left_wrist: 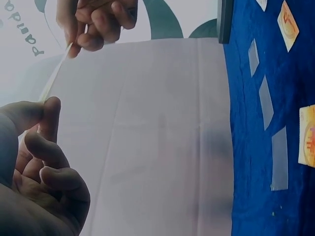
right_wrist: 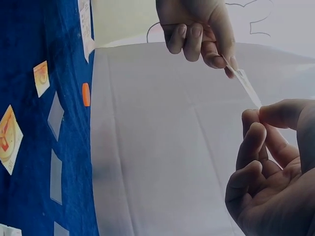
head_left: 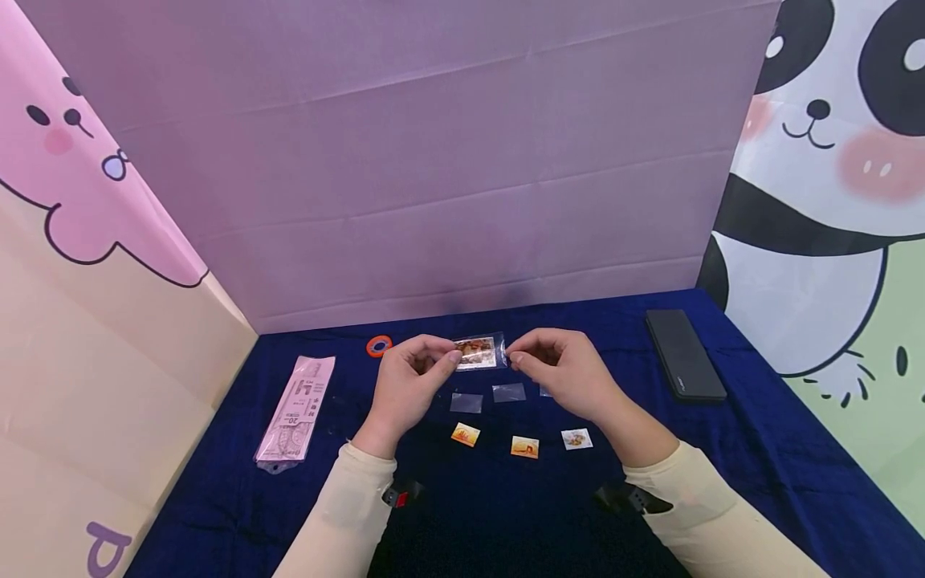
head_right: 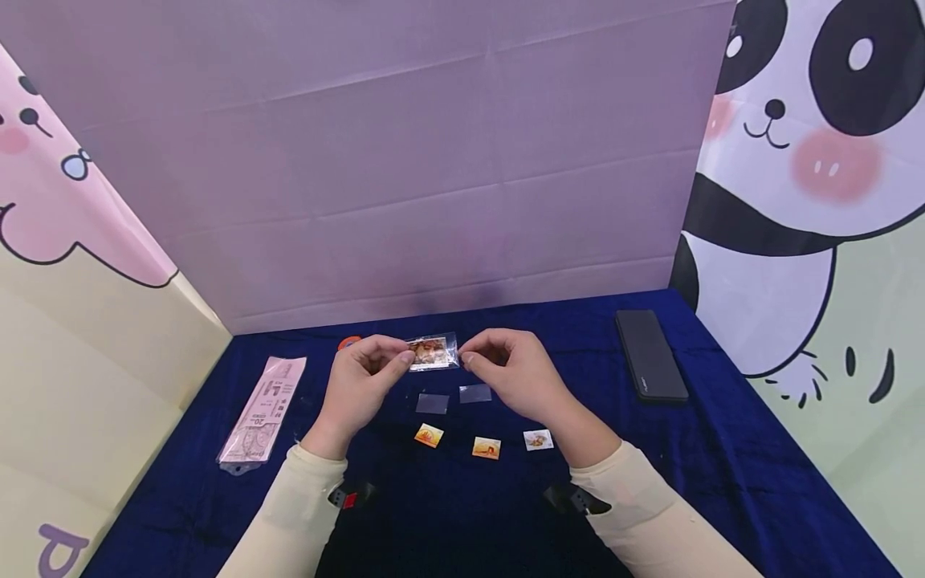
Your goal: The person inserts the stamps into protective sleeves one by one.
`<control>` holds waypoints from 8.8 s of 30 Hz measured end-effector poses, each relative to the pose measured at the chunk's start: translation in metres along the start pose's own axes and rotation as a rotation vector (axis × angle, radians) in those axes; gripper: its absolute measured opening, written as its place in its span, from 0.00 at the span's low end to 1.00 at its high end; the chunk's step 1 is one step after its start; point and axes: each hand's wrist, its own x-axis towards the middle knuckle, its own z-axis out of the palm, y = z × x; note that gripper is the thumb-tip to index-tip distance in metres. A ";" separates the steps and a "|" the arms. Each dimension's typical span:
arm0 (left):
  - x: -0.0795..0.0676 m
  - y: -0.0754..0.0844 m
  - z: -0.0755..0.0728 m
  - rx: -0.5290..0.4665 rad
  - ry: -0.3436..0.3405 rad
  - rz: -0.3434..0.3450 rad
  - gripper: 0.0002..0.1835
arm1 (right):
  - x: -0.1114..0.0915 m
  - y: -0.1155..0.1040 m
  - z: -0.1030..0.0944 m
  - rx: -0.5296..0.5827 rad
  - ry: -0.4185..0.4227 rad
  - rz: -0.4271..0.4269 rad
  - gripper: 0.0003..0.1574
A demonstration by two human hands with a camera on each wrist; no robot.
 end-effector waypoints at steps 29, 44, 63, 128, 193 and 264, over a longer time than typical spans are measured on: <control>0.011 -0.051 -0.052 0.185 0.123 -0.221 0.09 | 0.007 0.040 0.034 -0.139 -0.151 0.025 0.04; 0.010 -0.080 -0.060 0.197 0.143 -0.357 0.09 | 0.017 0.051 0.056 -0.195 -0.277 0.059 0.03; 0.004 -0.110 -0.069 0.259 0.060 -0.472 0.10 | 0.019 0.064 0.082 -0.291 -0.377 0.114 0.07; -0.007 -0.139 -0.073 0.405 -0.046 -0.603 0.07 | 0.017 0.068 0.096 -0.474 -0.487 0.150 0.09; 0.002 -0.087 -0.004 0.620 -0.291 -0.328 0.15 | 0.034 0.051 -0.024 -0.252 -0.036 0.115 0.04; -0.002 -0.096 0.009 0.694 -0.389 -0.342 0.15 | 0.035 0.049 -0.048 -0.214 0.072 0.095 0.08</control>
